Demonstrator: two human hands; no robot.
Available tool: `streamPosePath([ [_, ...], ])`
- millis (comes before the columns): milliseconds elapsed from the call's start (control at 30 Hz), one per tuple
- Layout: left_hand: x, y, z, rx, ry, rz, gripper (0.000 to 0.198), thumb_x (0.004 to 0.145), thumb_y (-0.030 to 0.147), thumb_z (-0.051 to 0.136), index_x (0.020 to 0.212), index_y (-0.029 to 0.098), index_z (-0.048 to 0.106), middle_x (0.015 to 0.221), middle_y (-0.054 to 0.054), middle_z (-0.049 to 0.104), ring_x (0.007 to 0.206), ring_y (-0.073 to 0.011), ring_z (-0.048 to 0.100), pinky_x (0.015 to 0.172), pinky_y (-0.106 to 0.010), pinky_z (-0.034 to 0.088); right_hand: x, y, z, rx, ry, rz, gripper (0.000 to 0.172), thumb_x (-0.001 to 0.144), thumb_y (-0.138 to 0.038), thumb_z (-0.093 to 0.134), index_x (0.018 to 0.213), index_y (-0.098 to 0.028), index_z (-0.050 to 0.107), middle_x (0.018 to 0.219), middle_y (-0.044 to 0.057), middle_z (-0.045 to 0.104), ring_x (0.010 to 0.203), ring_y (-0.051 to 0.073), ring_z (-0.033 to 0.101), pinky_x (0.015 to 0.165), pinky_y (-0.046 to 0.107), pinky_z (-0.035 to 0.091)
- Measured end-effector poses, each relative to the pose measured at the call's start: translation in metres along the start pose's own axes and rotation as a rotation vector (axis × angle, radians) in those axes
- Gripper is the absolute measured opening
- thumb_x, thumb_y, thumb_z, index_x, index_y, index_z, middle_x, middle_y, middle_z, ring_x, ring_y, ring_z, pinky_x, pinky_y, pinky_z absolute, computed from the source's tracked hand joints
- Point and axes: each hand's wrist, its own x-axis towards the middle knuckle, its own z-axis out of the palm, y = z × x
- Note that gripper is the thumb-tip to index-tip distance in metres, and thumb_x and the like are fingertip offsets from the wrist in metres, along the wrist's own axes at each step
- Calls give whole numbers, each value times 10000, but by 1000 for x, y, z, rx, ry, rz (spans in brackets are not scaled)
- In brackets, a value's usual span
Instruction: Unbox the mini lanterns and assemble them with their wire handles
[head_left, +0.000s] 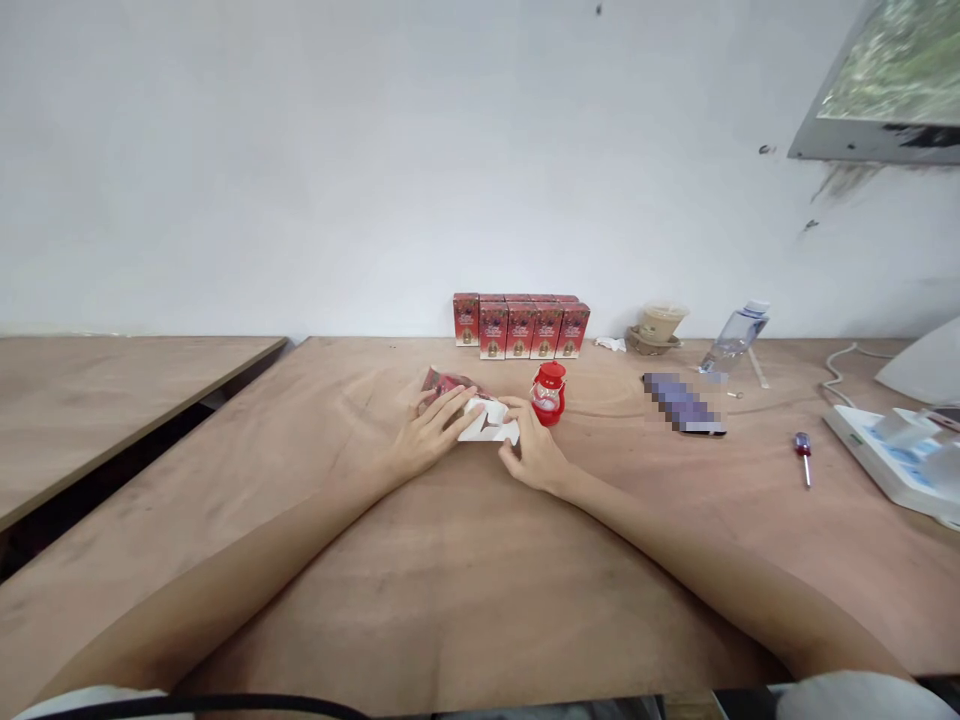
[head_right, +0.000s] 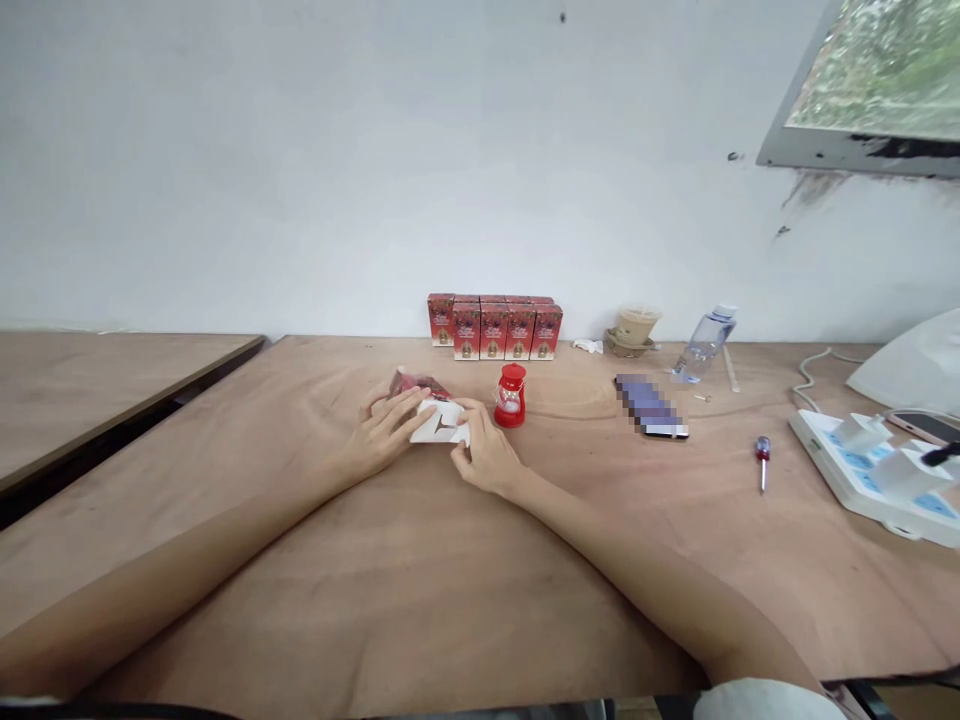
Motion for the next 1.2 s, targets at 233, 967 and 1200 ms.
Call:
streamPosePath([
  [233,-1,-4,0,-57,-29,205,379,920,109,452,1277,231,487,1323,-99,549,1318,-186,414,1087,-336,331,-1,3,3,-103,12,74,321,808,-157,454,1126,-171,414,1036,121,574,957,223,594,783,354,526],
  [967,-1,1,3,-219,-78,-29,140,850,241,529,750,162,588,1086,-128,671,1053,-227,631,900,-365,531,-1,7,1,-123,-237,140,439,902,-195,385,1340,-189,400,894,69,689,846,212,637,764,334,497],
  [1200,-5,4,7,-436,-98,-176,137,820,185,517,685,178,537,1102,-105,654,1077,-205,608,907,-360,515,2,3,0,-223,-369,103,405,889,-154,372,1285,-181,451,870,71,668,801,196,618,722,300,470],
])
